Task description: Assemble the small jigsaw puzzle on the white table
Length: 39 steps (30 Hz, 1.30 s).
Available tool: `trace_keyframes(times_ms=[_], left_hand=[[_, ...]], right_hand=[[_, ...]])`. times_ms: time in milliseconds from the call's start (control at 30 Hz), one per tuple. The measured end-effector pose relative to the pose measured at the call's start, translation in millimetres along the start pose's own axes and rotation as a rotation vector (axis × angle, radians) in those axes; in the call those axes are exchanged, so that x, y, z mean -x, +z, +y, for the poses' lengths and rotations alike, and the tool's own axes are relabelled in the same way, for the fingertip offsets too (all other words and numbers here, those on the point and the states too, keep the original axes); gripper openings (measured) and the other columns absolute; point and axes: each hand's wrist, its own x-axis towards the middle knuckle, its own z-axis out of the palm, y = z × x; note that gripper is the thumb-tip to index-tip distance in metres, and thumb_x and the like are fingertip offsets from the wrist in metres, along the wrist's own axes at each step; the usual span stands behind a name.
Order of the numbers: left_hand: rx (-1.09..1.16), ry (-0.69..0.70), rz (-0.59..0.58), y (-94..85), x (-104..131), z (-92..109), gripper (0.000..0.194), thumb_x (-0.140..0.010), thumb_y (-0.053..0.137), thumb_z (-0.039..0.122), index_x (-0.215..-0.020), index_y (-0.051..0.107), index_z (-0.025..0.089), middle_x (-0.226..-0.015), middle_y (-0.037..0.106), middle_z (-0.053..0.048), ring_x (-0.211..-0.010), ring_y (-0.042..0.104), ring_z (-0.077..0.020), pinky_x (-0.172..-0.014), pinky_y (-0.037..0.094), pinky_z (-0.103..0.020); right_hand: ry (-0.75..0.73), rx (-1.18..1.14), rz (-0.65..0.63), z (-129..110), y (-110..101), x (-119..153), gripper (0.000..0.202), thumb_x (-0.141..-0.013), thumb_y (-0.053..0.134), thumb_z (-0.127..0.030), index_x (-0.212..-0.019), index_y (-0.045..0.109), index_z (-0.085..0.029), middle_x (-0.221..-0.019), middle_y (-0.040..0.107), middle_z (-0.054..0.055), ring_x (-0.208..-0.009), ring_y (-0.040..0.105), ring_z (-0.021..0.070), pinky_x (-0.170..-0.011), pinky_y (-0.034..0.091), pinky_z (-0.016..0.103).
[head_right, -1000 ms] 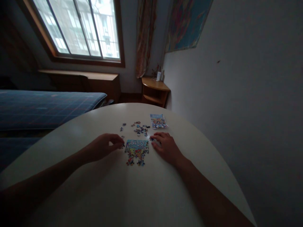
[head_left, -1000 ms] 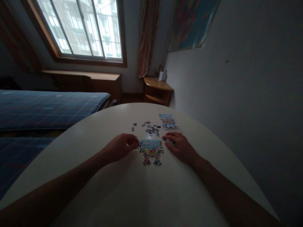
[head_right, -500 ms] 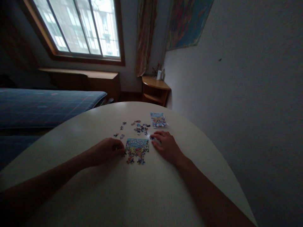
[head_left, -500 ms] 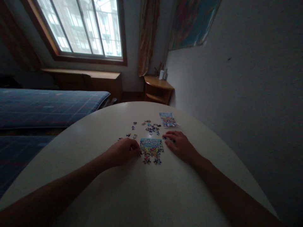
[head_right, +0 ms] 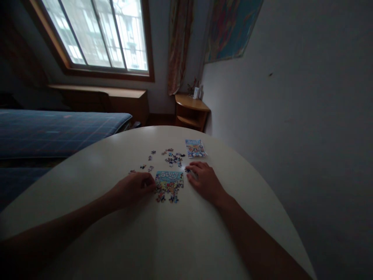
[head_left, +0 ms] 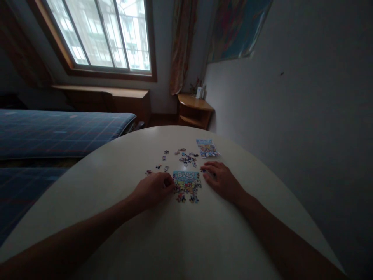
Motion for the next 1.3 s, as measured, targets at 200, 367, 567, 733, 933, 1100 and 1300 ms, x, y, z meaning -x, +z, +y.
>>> trace_keyframes(times_ms=[200,367,567,733,933,1100,1300], left_hand=[[-0.109,-0.054,0.015,-0.4,3,6,0.021,-0.086,0.056,0.038,-0.084,0.069,0.022,-0.083,0.073,-0.005,-0.072,0.065,-0.0218,-0.06,0.04,-0.029],[-0.159,-0.047,0.026,-1.7,5,9,0.021,-0.088,0.055,0.038,-0.085,0.068,0.022,-0.085,0.073,-0.005,-0.075,0.065,-0.0214,-0.062,0.041,-0.029],[-0.147,-0.019,0.025,-3.5,3,7,0.021,-0.088,0.057,0.04,-0.083,0.066,0.022,-0.082,0.072,-0.004,-0.074,0.065,-0.0225,-0.065,0.044,-0.031],[-0.111,0.213,0.21,-0.6,-8,-15,0.015,-0.09,0.054,0.027,-0.097,0.066,0.021,-0.099,0.071,-0.007,-0.094,0.064,-0.0242,-0.086,0.049,-0.039],[-0.06,0.532,0.143,3.4,-18,-38,0.043,-0.086,0.058,0.02,-0.129,0.054,0.022,-0.138,0.058,-0.009,-0.13,0.05,-0.0238,-0.113,0.036,-0.043],[-0.05,0.528,0.081,2.4,-14,-34,0.048,-0.088,0.063,0.031,-0.134,0.051,0.023,-0.144,0.053,-0.01,-0.135,0.047,-0.0258,-0.114,0.034,-0.046],[-0.074,0.517,0.091,4.2,-15,-34,0.048,-0.087,0.065,0.032,-0.132,0.052,0.025,-0.144,0.053,-0.009,-0.133,0.048,-0.0271,-0.113,0.036,-0.047]], right_hand=[[-0.006,-0.001,0.035,-1,1,0,0.029,-0.09,0.059,-0.028,-0.114,0.07,-0.019,-0.12,0.067,0.011,-0.114,0.057,0.0276,-0.104,0.044,0.051],[-0.017,0.037,0.049,-4,0,-1,0.027,-0.089,0.06,-0.026,-0.113,0.069,-0.02,-0.119,0.067,0.011,-0.114,0.057,0.028,-0.102,0.045,0.051],[-0.164,0.013,-0.003,-40,0,6,0.023,-0.091,0.061,-0.027,-0.113,0.068,-0.022,-0.118,0.069,0.008,-0.111,0.06,0.0244,-0.099,0.045,0.045],[-0.332,-0.051,-0.186,-71,1,18,0.036,-0.092,0.062,-0.038,-0.125,0.062,-0.025,-0.13,0.064,0.008,-0.121,0.056,0.0247,-0.106,0.04,0.046],[-0.365,-0.032,-0.311,-74,-4,20,0.053,-0.091,0.06,-0.049,-0.139,0.053,-0.028,-0.143,0.053,0.011,-0.131,0.048,0.0286,-0.11,0.036,0.049],[-0.367,-0.03,-0.326,-75,-6,20,0.058,-0.089,0.061,-0.046,-0.143,0.05,-0.028,-0.144,0.053,0.011,-0.131,0.047,0.0292,-0.111,0.035,0.049],[-0.342,-0.048,-0.336,-75,-6,22,0.057,-0.088,0.063,-0.044,-0.142,0.051,-0.029,-0.146,0.052,0.008,-0.134,0.044,0.0294,-0.113,0.034,0.049]])
